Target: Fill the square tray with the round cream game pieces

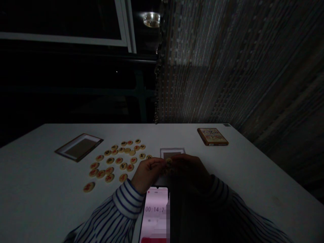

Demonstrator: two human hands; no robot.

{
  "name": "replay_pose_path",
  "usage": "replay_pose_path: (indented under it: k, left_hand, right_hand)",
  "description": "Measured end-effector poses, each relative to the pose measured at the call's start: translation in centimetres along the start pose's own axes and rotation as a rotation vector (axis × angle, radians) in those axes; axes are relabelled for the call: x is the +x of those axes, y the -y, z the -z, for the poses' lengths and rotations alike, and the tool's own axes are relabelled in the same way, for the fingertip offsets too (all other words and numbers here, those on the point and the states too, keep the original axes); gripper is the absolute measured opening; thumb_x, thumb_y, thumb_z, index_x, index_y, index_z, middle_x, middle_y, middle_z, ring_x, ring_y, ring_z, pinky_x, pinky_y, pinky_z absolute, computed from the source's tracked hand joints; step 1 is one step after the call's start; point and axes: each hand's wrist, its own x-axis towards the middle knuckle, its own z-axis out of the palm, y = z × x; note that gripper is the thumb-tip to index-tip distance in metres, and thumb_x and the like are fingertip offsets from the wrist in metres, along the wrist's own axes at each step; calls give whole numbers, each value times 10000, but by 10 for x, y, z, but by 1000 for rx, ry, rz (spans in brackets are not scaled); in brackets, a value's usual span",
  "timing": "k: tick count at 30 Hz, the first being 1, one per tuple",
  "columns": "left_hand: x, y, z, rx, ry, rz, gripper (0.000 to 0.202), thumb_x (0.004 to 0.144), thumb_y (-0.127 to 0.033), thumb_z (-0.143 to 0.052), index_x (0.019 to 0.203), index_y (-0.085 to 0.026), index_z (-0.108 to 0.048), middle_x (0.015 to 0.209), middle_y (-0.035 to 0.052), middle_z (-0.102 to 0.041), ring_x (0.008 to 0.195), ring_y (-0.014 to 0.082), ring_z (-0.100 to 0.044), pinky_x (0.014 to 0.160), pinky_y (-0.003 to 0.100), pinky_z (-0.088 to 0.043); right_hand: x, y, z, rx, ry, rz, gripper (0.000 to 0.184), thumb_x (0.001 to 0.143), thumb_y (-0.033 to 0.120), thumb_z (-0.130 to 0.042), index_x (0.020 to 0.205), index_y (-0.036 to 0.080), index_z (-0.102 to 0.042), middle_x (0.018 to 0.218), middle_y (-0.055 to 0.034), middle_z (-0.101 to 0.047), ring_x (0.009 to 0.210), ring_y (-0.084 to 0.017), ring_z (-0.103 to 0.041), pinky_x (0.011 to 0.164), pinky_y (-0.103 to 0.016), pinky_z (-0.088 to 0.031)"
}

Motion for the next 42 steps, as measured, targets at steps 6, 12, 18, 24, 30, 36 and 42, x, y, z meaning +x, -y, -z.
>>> replay_pose_path:
  k: [6,12,18,24,30,36,42]
  left_hand:
    - [0,3,2,26,13,-21,208,627,-293,-592,742,-123,-622,660,32,-637,583,106,-552,540,204,-420]
    - [2,7,3,65,4,-78,246,645,-318,-584,782,-120,-632,721,52,-644,664,133,-566,616,231,-442]
    - [2,10,3,24,6,-71,264,632,-313,-596,813,-124,-636,756,64,-656,695,151,-581,663,271,-458]
    - [3,10,3,69,2,-87,249,623,-307,-604,807,-145,-648,790,62,-664,727,153,-585,709,283,-451]
    - [3,10,3,119,28,-105,247,645,-322,-580,816,-156,-646,776,55,-665,721,156,-582,690,291,-453]
    - [1,8,3,167,24,-111,238,644,-329,-577,787,-153,-651,757,56,-664,702,153,-581,671,280,-455]
    - [0,6,2,151,4,-81,227,635,-321,-587,768,-147,-646,731,47,-663,668,145,-580,629,261,-456]
  right_hand:
    - [0,4,1,-52,24,-2,176,709,254,-537,852,185,-612,817,-34,-647,739,-140,-596,675,-277,-496]
    - [0,5,0,-88,-2,-20,174,704,259,-542,835,180,-625,811,-37,-651,734,-146,-598,668,-279,-498]
    - [-1,5,2,-96,39,70,179,717,254,-529,863,205,-619,826,-31,-643,754,-140,-590,686,-286,-488]
    - [-1,7,2,-99,52,119,181,713,260,-532,864,203,-614,841,-46,-628,767,-145,-576,673,-294,-480]
    - [-1,4,3,-134,89,141,197,717,243,-531,897,211,-603,848,-38,-621,773,-137,-566,681,-286,-468]
    - [-1,0,2,-147,71,132,180,719,244,-529,872,196,-610,830,-44,-620,764,-138,-566,676,-284,-468]
    - [-1,0,1,-167,35,139,181,726,264,-518,874,205,-605,831,-41,-621,762,-138,-569,669,-286,-476]
